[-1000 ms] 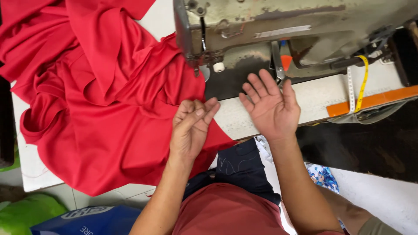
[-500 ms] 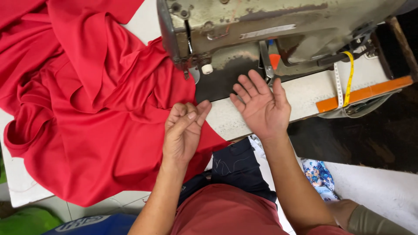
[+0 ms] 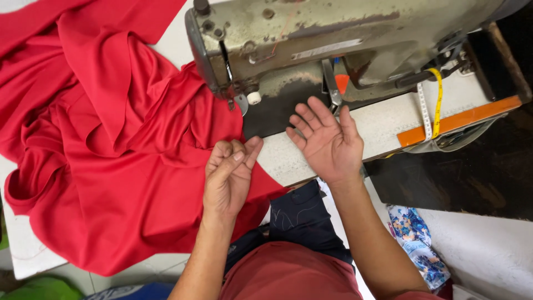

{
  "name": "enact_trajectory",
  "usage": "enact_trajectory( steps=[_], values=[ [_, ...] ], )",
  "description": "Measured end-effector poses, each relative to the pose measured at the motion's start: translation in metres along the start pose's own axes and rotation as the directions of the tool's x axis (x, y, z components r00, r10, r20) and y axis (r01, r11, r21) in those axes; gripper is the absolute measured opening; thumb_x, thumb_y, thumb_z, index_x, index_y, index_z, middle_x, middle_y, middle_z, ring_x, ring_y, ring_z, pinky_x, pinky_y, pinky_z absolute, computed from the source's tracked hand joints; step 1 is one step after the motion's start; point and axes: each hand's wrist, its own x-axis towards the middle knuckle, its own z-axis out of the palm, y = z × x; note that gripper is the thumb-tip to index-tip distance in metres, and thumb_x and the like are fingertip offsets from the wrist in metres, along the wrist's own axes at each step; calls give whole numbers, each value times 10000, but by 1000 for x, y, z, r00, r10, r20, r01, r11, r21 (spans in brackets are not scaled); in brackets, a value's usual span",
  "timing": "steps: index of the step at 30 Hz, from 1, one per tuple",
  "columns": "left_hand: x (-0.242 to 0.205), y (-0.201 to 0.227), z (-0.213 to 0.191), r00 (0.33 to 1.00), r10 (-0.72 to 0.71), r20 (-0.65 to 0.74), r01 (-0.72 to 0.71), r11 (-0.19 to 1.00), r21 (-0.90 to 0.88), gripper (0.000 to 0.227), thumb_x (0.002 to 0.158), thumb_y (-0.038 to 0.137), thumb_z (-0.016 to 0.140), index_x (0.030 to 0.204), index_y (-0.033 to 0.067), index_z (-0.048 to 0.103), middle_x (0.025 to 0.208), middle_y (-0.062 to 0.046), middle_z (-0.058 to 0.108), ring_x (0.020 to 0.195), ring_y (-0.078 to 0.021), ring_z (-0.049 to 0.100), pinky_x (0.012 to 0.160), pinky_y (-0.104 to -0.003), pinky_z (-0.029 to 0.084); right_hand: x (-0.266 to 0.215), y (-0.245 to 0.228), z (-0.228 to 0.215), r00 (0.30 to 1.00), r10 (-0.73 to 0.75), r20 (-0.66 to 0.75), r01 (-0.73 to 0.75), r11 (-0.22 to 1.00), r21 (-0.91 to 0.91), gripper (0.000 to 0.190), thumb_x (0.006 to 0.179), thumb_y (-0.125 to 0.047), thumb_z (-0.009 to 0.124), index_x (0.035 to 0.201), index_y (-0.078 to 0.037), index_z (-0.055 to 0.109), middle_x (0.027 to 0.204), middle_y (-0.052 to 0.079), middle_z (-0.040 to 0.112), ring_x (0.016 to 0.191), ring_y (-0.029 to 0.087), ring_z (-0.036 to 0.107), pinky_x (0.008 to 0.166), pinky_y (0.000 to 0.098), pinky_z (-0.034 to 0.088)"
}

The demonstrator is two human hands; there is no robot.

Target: Folding and aligning a red polo shirt on a sewing machine table to prepare for stitching

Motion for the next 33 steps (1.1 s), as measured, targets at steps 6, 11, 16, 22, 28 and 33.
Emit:
enact_trajectory(
  steps=[6,11,16,22,28,33],
  values=[
    [1,0,-5,1000,-3,-2,3,1000,6,237,902,-93,614,884,109,492,831,-63,535,1211,-368,682,1178,-555,430,-1,0,-2,1000,-14,-1,14,1000,14,651,1037,-576,371,1408,-101,616,1390,173,651,1298,345,619,1160,543,440],
    [0,0,-6,1000,-3,-5,3,1000,7,237,904,-95,609,883,109,490,834,-64,532,1212,-372,680,1183,-563,420,-1,0,0,1000,-11,-13,11,1000,7,644,1032,-574,382,1395,-102,628,1379,169,659,1285,340,624,1161,540,437],
    [1,-1,-6,1000,0,-8,0,1000,0,237,904,-97,606,883,107,487,832,-61,522,1208,-372,680,1182,-565,417,-1,-1,-1,1000,-9,-13,9,1000,2,640,1029,-574,386,1387,-104,635,1375,165,662,1283,336,625,1164,541,434],
    [0,-2,-5,1000,1,-12,-1,1000,-6,236,905,-92,611,889,110,491,839,-58,529,1195,-357,686,1179,-553,429,-2,-2,-2,1000,-2,7,2,1000,14,642,1041,-560,368,1396,-93,628,1377,170,662,1284,338,625,1162,541,438],
    [1,-2,-8,1000,-5,-2,4,1000,-27,242,897,-105,611,888,104,489,837,-73,527,1194,-374,682,1175,-561,428,-2,-1,-3,1000,-8,17,8,1000,-21,648,1037,-573,354,1408,-111,618,1391,151,655,1300,324,615,1181,546,424],
    [1,-3,-10,1000,-6,-4,6,999,-38,246,893,-103,623,887,102,487,837,-82,537,1179,-375,687,1169,-563,434,-1,0,-6,999,-6,39,5,1000,26,651,1040,-567,365,1408,-92,617,1399,170,645,1299,335,610,1177,544,436]
  ],
)
